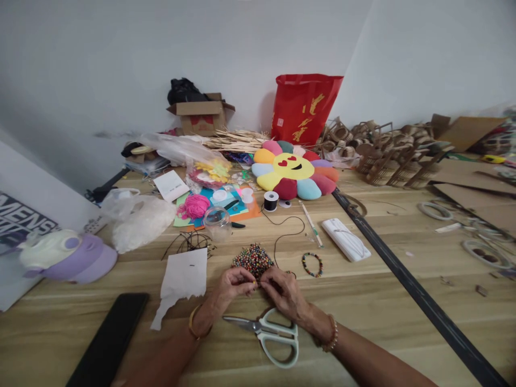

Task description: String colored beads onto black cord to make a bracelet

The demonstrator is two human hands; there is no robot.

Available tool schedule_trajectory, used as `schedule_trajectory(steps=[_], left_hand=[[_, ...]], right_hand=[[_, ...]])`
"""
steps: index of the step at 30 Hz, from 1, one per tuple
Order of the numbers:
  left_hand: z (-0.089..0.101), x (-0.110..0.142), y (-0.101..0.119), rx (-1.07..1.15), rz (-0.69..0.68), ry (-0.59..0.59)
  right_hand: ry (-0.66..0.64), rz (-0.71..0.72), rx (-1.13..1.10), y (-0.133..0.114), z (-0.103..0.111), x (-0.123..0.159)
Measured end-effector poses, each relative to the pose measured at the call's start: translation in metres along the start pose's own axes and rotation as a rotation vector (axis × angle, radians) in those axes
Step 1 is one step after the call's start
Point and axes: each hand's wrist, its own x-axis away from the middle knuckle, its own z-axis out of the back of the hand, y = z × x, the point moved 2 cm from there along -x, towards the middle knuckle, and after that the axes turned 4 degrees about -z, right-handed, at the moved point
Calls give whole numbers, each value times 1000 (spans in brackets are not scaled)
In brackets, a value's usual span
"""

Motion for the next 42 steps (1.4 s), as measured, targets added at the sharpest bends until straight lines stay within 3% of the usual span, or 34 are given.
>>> schedule_trajectory(steps=[42], left_hand=[[0, -1, 2, -86, -30, -64]], right_hand=[[-60, 41, 5, -5, 1, -1]])
